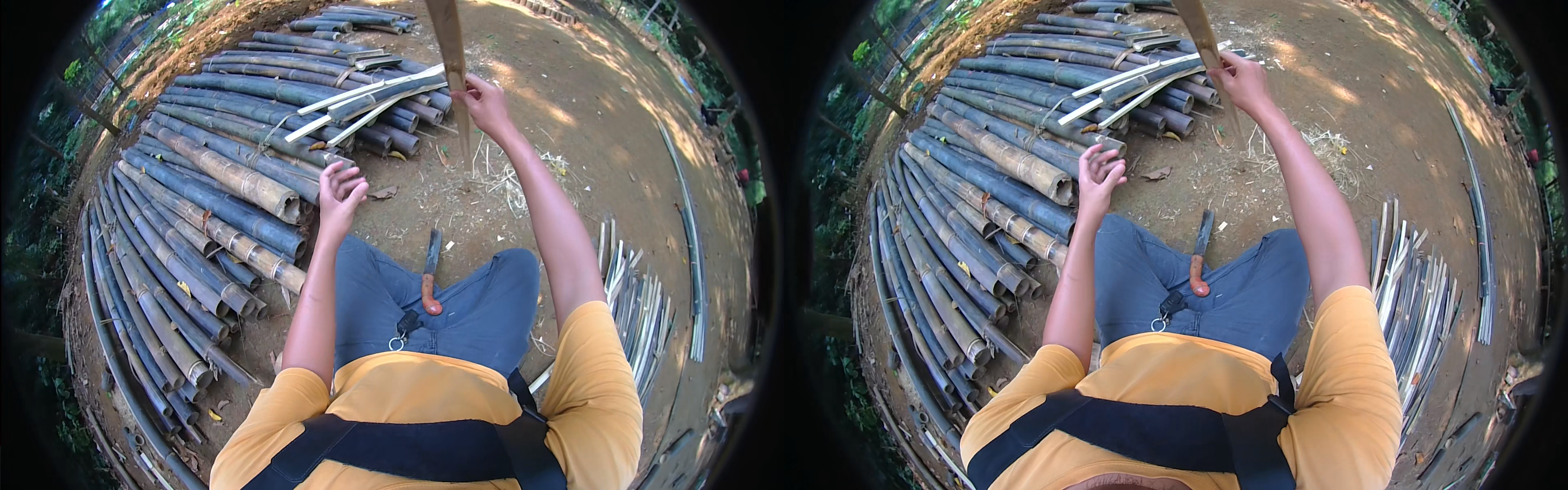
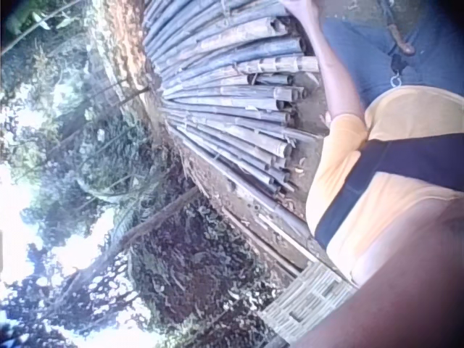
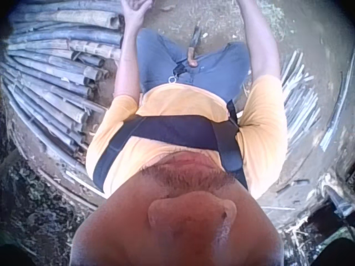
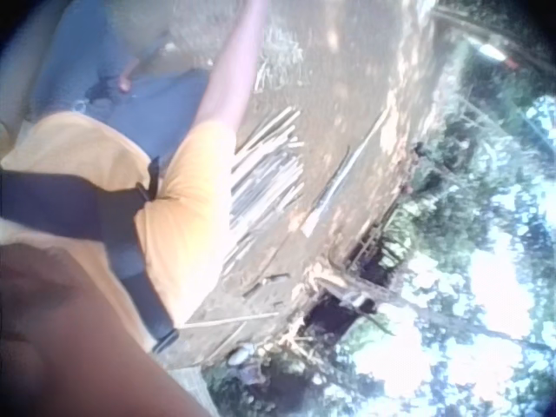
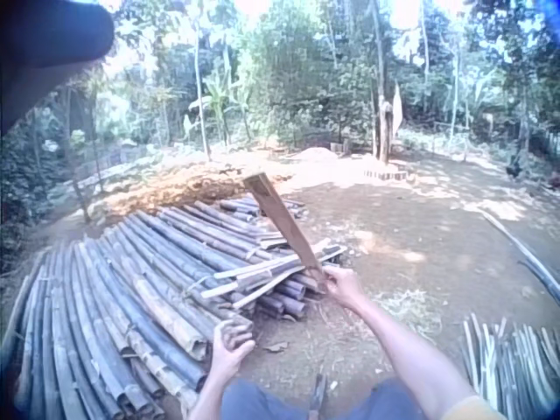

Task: The person shaves a strip of bamboo by hand using a knife while sitting on the ground next to a pile of bamboo poles.

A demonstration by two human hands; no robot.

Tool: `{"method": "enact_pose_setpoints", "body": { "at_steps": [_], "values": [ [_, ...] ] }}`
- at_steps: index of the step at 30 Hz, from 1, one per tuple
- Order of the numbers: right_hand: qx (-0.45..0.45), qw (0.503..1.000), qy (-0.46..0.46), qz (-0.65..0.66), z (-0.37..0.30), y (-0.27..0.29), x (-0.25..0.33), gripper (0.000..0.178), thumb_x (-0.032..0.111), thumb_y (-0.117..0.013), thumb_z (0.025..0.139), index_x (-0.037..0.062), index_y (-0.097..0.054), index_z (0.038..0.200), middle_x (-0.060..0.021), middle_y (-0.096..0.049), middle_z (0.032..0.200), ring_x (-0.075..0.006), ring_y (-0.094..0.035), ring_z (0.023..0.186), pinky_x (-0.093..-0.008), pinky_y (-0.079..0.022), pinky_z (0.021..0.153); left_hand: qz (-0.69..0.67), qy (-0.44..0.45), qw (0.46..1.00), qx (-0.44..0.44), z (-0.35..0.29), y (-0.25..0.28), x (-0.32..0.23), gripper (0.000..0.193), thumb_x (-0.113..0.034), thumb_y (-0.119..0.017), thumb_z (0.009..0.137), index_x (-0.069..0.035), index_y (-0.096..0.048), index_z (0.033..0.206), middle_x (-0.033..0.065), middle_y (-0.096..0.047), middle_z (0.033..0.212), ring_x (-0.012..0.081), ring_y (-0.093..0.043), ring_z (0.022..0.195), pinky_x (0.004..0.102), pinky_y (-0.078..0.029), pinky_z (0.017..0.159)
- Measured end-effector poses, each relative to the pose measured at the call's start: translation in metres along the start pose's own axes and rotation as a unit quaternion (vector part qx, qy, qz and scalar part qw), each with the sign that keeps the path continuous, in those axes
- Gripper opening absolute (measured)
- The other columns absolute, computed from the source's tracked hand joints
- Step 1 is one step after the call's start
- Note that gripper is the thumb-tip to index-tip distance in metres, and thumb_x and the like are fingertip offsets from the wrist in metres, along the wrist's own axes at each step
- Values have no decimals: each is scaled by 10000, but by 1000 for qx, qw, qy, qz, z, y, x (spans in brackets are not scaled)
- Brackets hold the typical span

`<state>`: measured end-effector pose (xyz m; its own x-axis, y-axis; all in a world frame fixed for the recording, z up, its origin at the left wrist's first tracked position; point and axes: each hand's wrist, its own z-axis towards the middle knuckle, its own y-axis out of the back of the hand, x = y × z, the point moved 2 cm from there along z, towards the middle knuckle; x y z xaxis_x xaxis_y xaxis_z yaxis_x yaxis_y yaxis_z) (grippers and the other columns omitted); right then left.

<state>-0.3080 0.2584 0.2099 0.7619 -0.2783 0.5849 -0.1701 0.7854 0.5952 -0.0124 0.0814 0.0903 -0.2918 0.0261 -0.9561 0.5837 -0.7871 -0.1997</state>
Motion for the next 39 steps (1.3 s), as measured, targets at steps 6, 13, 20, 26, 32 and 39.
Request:
{"method": "enact_pose_setpoints", "body": {
  "at_steps": [6, 13, 20, 26, 32, 39],
  "values": [
    [-179, 945, 4, 273, 48, 143, 19, 276, 159, -721, 908, -30, -638, 1091, -110, -714, 961, -186, -705, 841, -322, -606, 753, 8, 67, 996, 62, -25, -32, 29, 368, -120, -650, 947, -71, -478, 1268, 56, -660, 1014, 147, -678, 817, 254, -553, 640],
    [-303, 824, -132, 461, -4, 219, -33, 217, 140, -710, 914, 30, -608, 1071, -76, -676, 984, -213, -696, 866, -350, -621, 759, 16, 112, 983, 143, -38, -57, 43, 313, -178, -619, 976, -67, -503, 1244, 83, -667, 1019, 157, -683, 791, 269, -557, 617],
    [-334, 710, -265, 560, -89, 108, -56, 268, 170, -732, 899, 89, -590, 1112, -55, -670, 975, -204, -682, 835, -328, -589, 698, 17, 129, 983, 131, -33, -73, 41, 468, -297, -546, 1019, -62, -382, 1390, 156, -640, 1207, 220, -706, 874, 327, -592, 655],
    [-326, 631, -342, 615, -142, -6, -69, 283, 184, -736, 898, 149, -582, 1133, -37, -666, 984, -183, -669, 842, -308, -576, 697, -6, 111, 994, 19, -26, -55, 19, 649, -478, -426, 1038, -24, -289, 1482, 198, -587, 1310, 259, -704, 936, 348, -597, 699],
    [-294, 590, -301, 689, -165, -70, -63, 281, 223, -686, 935, 192, -537, 1171, -45, -662, 1118, -158, -649, 955, -315, -579, 806, -54, 104, 989, -90, -15, -14, 17, 682, -509, -415, 1030, -6, -299, 1475, 225, -566, 1323, 299, -685, 999, 373, -597, 733],
    [-262, 595, -265, 712, -184, -87, -75, 326, 243, -678, 936, 215, -475, 1189, -73, -645, 1224, -182, -642, 1031, -326, -578, 848, -85, 72, 979, -168, -7, 8, 34, 577, -480, -471, 1021, 38, -360, 1249, 247, -554, 1206, 378, -676, 995, 428, -614, 742]
  ]
}}
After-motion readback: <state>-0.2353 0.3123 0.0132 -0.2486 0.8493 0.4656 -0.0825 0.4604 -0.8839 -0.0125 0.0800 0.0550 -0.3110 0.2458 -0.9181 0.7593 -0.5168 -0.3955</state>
